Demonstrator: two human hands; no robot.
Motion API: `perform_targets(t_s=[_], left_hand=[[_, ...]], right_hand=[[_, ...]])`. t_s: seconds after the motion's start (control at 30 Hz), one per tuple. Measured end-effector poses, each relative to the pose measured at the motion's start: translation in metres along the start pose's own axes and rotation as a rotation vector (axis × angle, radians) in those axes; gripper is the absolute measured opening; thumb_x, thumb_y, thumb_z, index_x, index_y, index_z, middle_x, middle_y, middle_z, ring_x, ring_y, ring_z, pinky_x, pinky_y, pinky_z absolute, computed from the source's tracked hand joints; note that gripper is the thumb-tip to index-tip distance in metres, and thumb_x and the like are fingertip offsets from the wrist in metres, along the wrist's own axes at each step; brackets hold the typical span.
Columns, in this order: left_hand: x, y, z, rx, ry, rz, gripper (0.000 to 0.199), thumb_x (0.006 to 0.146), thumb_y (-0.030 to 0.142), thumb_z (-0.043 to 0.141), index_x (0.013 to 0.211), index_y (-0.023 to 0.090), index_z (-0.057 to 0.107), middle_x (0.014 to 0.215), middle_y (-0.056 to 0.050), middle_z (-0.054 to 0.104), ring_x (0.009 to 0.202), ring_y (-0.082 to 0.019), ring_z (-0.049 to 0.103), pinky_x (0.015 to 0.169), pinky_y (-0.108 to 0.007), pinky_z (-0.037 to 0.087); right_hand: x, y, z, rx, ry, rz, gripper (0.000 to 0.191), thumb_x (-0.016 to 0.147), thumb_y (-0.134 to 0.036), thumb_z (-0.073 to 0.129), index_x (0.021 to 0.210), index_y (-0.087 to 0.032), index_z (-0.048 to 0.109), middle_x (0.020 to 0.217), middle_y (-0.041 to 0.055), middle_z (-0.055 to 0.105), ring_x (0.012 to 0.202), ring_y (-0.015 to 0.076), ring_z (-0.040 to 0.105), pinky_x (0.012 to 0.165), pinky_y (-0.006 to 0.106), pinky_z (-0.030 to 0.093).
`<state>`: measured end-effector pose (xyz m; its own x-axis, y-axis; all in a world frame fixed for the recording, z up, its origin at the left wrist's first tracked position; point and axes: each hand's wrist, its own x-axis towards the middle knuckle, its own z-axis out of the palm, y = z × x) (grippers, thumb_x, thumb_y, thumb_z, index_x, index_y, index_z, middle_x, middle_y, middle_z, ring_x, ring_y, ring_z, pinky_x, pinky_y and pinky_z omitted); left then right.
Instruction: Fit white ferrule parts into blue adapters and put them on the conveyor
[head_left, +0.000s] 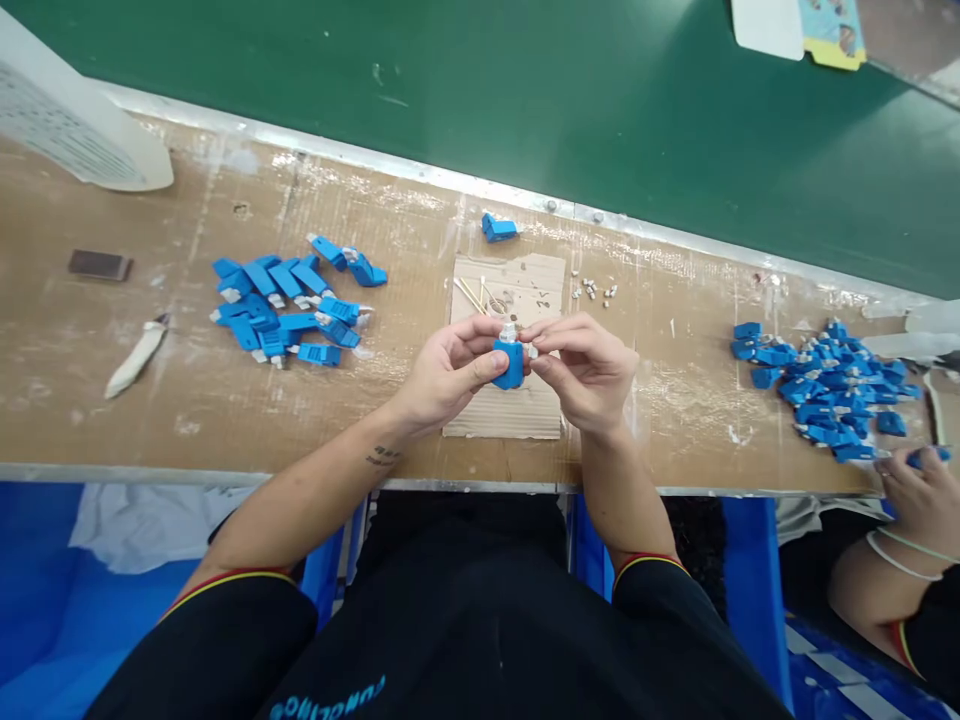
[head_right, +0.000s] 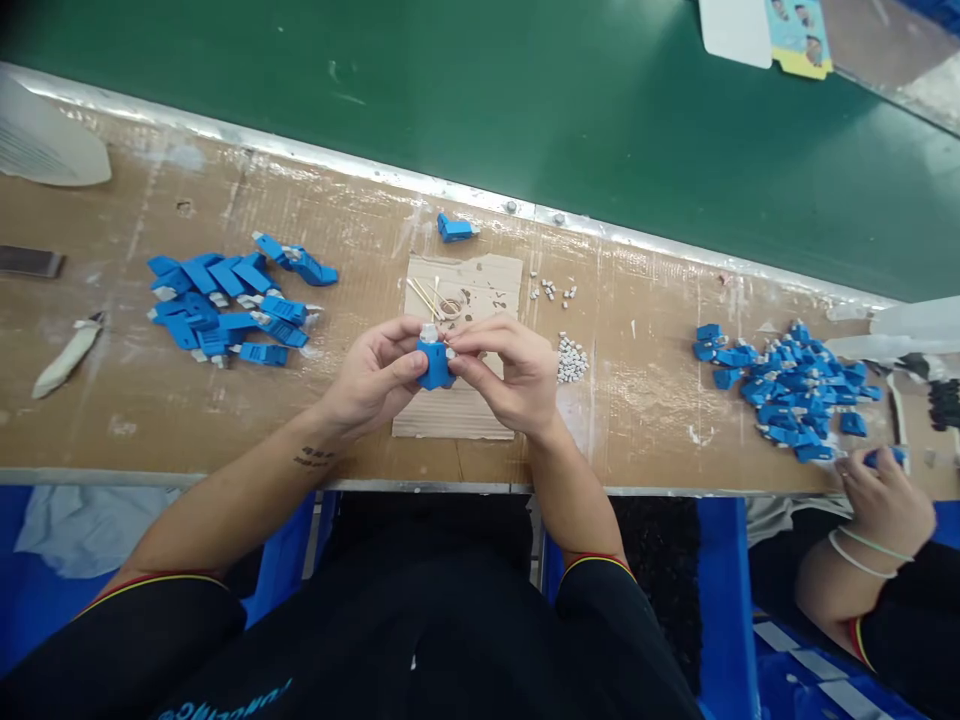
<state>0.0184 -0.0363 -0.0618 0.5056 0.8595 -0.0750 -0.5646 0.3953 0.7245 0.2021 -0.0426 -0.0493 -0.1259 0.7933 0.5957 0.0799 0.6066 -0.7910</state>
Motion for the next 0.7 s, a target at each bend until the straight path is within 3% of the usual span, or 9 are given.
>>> perform_targets(t_s=[0.3, 0.7], left_hand=[[0.0, 0.0005, -0.0001, 0.022, 0.02, -0.017, 0.048, 0.074, 0.045, 0.099, 0.101, 0.019, 0.069, 0.085, -0.003, 0.081, 0.078, -0.019, 0.079, 0.073, -0.028, 0.063], [-0.0002, -0.0006, -0.0004, 0.034, 0.055, -0.022, 0.049, 0.071, 0.045, 0.101, 0.098, 0.018, 0.071, 0.086, -0.003, 0.079, 0.08, -0.017, 0.075, 0.073, -0.028, 0.061]], right_hand=[[-0.0012, 0.0018, 0.0005, -0.101, -0.007, -0.026, 0.009, 0.096, -0.029, 0.079, 0.104, -0.031, 0.082, 0.095, 0.0005, 0.082, 0.092, 0.019, 0.081, 0.08, 0.037, 0.069], [0.0007, 0.0001, 0.0001, -0.083, -0.028, -0.071, 0.024, 0.093, -0.016, 0.081, 0.111, -0.032, 0.081, 0.097, -0.0012, 0.082, 0.093, 0.0178, 0.082, 0.084, 0.035, 0.069]])
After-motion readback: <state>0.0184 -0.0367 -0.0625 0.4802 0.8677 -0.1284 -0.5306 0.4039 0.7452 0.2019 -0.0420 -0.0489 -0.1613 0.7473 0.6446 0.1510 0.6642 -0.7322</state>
